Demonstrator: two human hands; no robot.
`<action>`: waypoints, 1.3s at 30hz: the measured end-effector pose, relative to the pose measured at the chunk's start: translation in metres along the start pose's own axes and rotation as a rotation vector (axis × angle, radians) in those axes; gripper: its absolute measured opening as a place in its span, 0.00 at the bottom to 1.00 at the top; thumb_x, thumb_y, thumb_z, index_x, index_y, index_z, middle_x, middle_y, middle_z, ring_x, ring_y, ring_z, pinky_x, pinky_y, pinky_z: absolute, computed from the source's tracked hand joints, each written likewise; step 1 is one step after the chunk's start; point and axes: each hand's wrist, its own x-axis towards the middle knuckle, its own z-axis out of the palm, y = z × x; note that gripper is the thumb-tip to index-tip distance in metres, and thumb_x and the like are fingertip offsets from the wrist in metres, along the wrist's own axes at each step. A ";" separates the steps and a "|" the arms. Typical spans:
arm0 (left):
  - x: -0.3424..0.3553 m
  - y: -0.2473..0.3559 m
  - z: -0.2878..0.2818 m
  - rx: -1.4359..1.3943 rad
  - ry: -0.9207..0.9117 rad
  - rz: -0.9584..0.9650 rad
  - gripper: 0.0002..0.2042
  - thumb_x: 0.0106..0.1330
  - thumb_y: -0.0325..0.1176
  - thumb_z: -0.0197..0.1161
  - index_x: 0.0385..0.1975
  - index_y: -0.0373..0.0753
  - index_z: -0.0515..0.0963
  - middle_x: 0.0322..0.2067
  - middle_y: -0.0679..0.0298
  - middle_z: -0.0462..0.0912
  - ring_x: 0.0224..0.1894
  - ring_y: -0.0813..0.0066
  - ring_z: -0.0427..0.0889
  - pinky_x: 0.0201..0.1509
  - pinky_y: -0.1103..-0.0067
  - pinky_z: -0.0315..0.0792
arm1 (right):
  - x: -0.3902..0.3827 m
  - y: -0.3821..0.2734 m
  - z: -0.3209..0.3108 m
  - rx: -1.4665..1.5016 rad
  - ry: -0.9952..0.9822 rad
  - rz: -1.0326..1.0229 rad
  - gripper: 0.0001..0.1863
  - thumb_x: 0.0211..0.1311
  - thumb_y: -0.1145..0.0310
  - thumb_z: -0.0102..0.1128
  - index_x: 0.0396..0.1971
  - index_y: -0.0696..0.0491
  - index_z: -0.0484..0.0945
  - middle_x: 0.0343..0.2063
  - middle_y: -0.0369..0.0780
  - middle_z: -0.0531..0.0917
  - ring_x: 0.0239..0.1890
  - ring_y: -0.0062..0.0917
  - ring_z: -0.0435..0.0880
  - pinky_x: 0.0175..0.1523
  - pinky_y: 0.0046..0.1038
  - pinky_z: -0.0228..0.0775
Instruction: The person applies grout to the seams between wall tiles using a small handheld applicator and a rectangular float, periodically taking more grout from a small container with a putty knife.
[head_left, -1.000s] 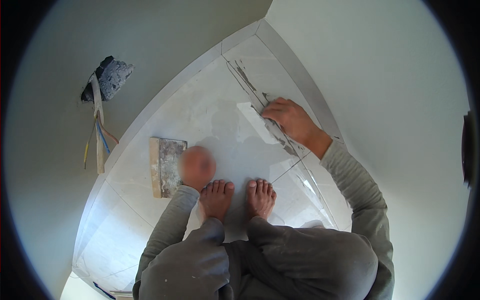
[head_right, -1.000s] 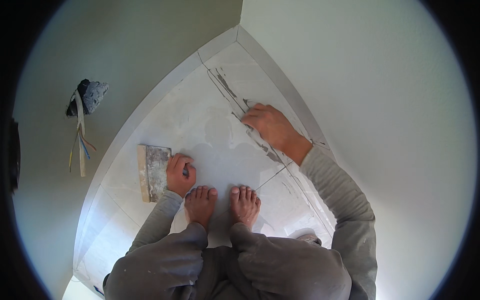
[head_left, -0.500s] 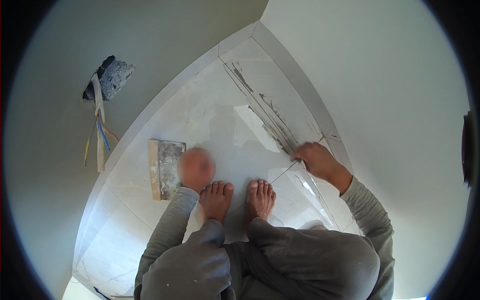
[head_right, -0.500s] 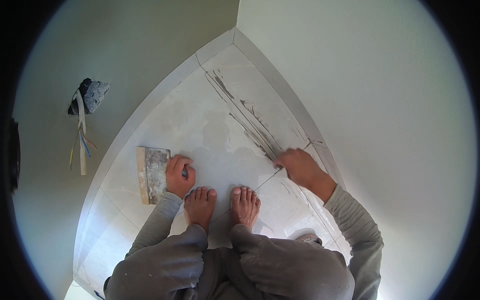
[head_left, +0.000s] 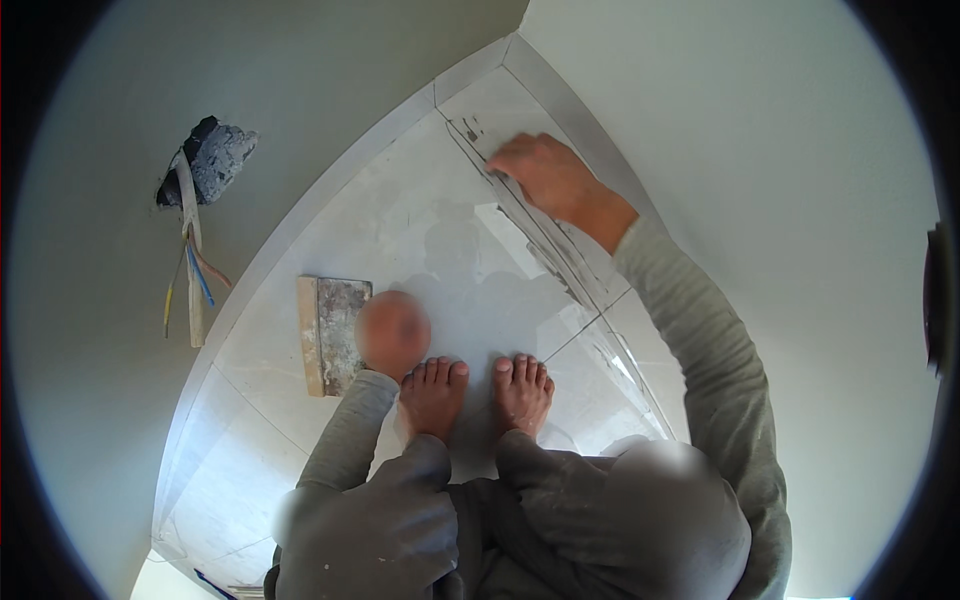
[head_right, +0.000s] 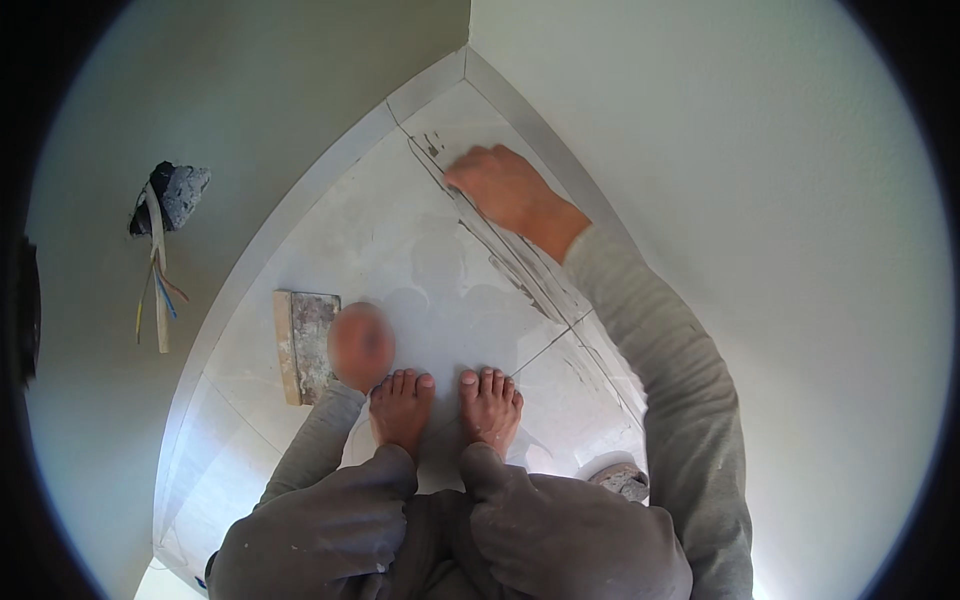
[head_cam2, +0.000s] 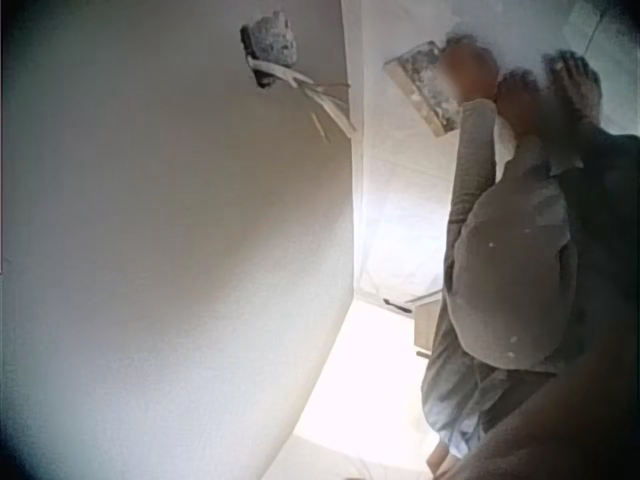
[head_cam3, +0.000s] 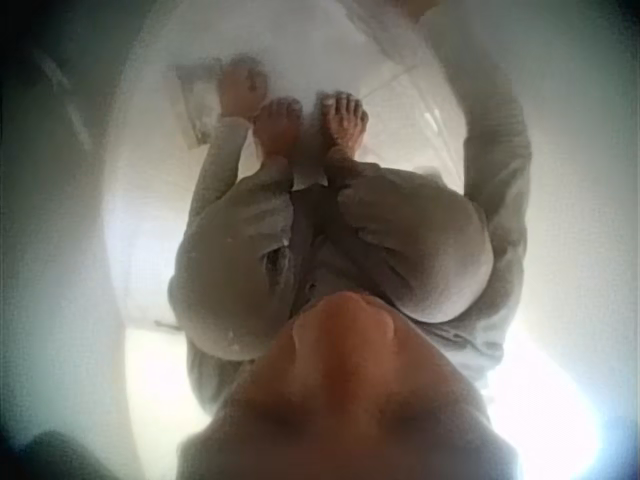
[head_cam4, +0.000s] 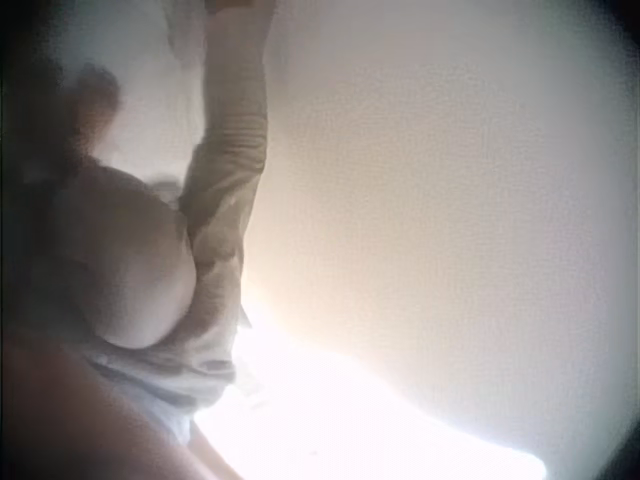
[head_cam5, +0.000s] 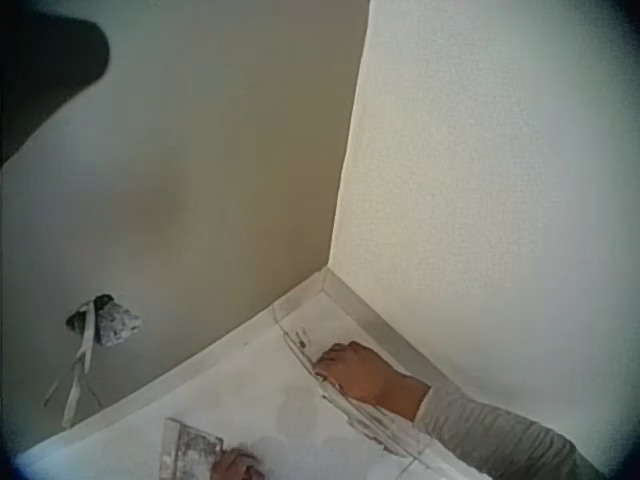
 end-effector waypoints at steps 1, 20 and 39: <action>0.000 0.000 0.000 0.004 -0.001 -0.003 0.09 0.53 0.20 0.58 0.33 0.39 0.78 0.33 0.58 0.80 0.35 0.52 0.77 0.41 0.63 0.72 | -0.018 -0.001 0.000 0.004 -0.049 -0.008 0.15 0.58 0.80 0.55 0.43 0.51 0.83 0.46 0.38 0.86 0.53 0.37 0.81 0.59 0.40 0.73; 0.001 0.000 0.004 0.008 0.003 0.005 0.09 0.52 0.20 0.59 0.33 0.40 0.78 0.32 0.58 0.79 0.35 0.53 0.78 0.42 0.64 0.71 | -0.053 -0.036 0.000 0.066 0.075 -0.010 0.16 0.56 0.79 0.57 0.44 0.50 0.82 0.41 0.38 0.85 0.51 0.34 0.82 0.56 0.39 0.71; -0.001 -0.001 0.003 0.030 0.006 0.006 0.09 0.52 0.21 0.60 0.32 0.42 0.79 0.33 0.61 0.80 0.34 0.54 0.77 0.40 0.63 0.72 | -0.200 -0.054 -0.023 0.140 -0.456 0.193 0.14 0.52 0.79 0.63 0.40 0.51 0.82 0.38 0.39 0.85 0.45 0.34 0.83 0.52 0.36 0.70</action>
